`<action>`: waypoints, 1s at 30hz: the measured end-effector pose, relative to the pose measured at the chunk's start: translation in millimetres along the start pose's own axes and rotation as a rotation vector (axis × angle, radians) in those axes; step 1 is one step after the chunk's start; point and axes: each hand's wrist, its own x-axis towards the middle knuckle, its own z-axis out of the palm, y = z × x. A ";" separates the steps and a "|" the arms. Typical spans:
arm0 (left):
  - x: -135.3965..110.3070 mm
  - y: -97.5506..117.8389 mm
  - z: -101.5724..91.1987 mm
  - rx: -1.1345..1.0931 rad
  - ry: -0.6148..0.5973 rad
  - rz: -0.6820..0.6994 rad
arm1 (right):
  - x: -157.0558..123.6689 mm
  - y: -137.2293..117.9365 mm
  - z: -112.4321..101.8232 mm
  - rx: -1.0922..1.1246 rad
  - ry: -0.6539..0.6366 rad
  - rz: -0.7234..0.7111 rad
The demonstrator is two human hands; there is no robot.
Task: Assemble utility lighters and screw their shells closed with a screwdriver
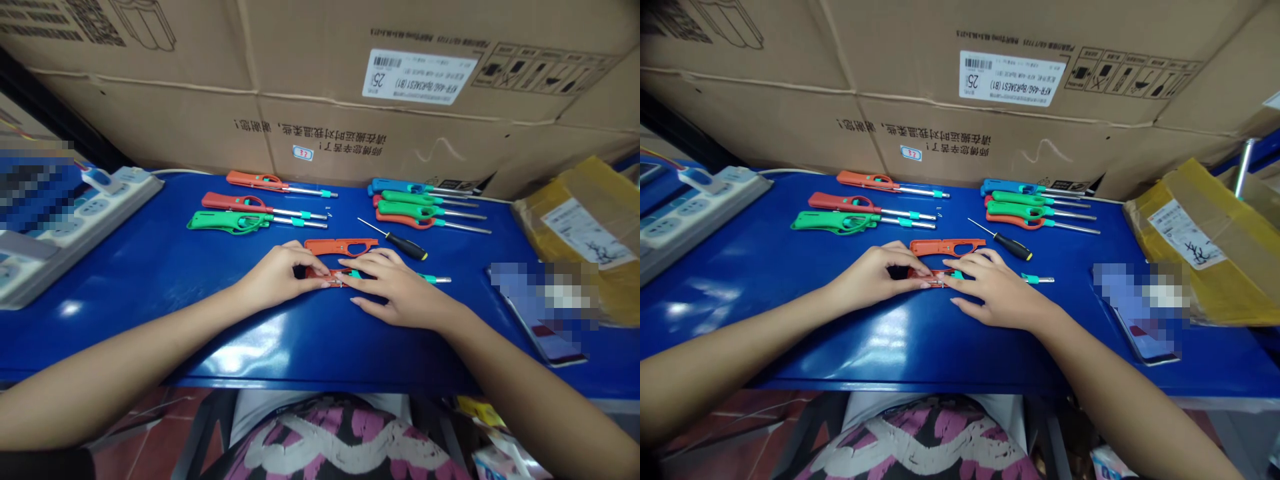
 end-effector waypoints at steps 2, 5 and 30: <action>0.3 -1.3 -1.8 0.040 0.011 0.050 | -0.6 0.3 -1.0 -0.021 -0.007 0.002; 0.9 -1.8 -8.2 0.093 -0.013 0.119 | -1.5 2.1 -1.7 -0.041 -0.005 0.006; 2.9 -13.9 -8.6 0.029 -0.054 0.354 | -0.2 11.3 9.3 0.096 0.133 0.077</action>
